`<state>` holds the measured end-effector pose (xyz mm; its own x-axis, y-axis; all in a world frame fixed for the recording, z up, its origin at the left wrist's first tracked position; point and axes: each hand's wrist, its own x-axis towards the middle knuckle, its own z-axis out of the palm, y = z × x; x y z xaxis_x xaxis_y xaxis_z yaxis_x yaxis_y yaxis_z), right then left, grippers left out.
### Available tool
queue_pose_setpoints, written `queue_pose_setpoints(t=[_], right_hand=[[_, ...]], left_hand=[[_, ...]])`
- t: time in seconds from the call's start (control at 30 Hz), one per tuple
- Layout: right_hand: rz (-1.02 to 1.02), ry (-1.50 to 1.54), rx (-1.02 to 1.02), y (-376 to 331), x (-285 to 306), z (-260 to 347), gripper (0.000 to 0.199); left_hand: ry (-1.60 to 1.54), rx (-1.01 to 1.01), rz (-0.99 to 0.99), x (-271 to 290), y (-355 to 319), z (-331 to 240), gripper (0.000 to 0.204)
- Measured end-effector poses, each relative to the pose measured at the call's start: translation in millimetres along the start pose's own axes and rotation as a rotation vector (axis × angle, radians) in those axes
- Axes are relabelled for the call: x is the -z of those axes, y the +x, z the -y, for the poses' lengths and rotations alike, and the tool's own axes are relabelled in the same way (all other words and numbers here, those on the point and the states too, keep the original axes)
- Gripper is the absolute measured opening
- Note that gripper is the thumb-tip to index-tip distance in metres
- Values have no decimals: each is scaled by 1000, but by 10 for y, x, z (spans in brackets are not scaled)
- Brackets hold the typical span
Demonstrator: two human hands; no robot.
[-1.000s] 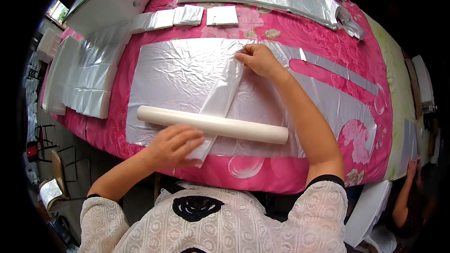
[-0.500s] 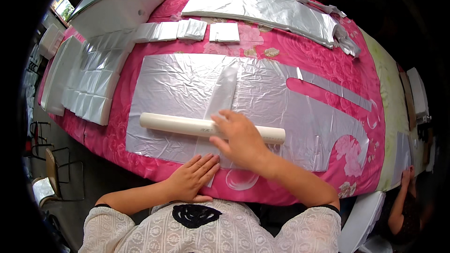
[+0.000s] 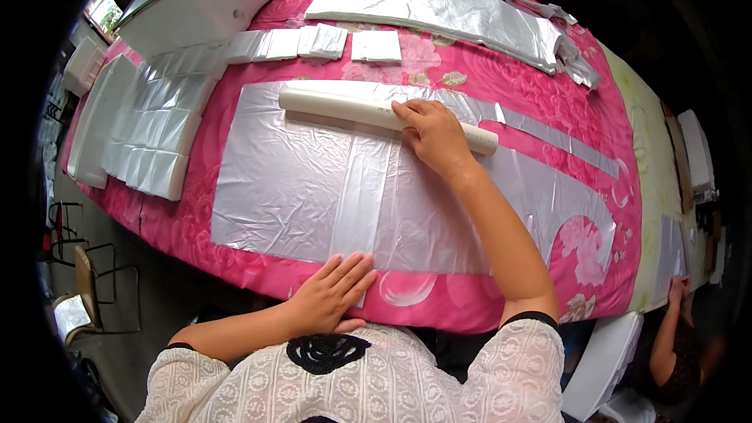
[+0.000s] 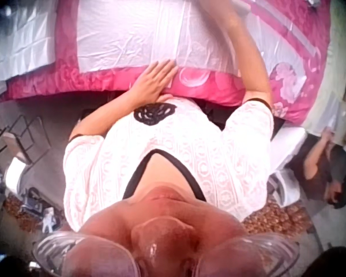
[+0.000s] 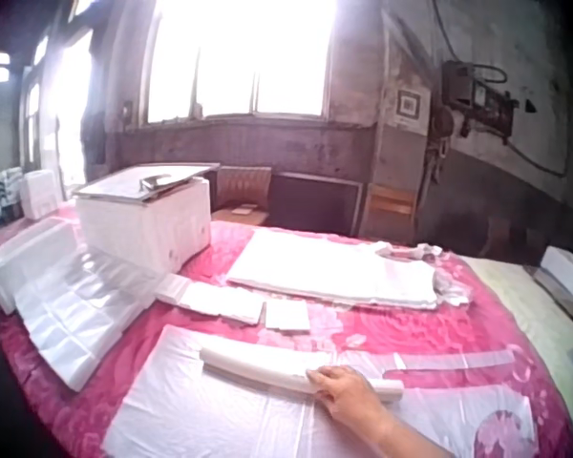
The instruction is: The person wraps small white rectangular items in clear plastic film on a pink floral tablecloth. They unroll the film, place the item, fold the film over, and smooth it down with their hands. The wrapped items are placed in a pile on the table.
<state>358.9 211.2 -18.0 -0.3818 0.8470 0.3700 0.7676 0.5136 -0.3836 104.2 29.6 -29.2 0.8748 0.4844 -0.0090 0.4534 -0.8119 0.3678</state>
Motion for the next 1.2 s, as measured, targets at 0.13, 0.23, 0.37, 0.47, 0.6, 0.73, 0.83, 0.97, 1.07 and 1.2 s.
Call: queue_pose_setpoints(t=[0.13,0.23,0.37,0.47,0.6,0.73,0.83,0.97,1.07,1.2], right_hand=[[-131,-80,50,-51,-21,205,43],[79,165,71,-389,18,629,46],[290,334,190,-910,-142,1016,47],[261,292,188,-1002,-120,1154,49],[184,247,91,-1019,-169,1212,48],[54,171,47,-1016,-258,1167,41],[-6,131,43,-1000,-266,1138,36],[-4,153,21,-995,-234,1129,32],[-2,270,-97,-953,-194,1081,21],[136,562,-568,-755,-109,1036,17]], left_hand=[[-134,-78,-85,39,-79,113,69],[-179,-130,-195,-40,-218,266,57],[-141,-205,-311,-41,-234,297,34],[-253,-181,-363,-9,-184,281,26],[-489,-145,-496,156,-105,310,21],[-409,-290,-389,416,27,493,47],[-233,-158,-173,497,102,617,66],[-125,-88,-242,286,171,747,66],[-285,79,-318,308,243,688,58],[-695,430,-409,332,399,691,49]])
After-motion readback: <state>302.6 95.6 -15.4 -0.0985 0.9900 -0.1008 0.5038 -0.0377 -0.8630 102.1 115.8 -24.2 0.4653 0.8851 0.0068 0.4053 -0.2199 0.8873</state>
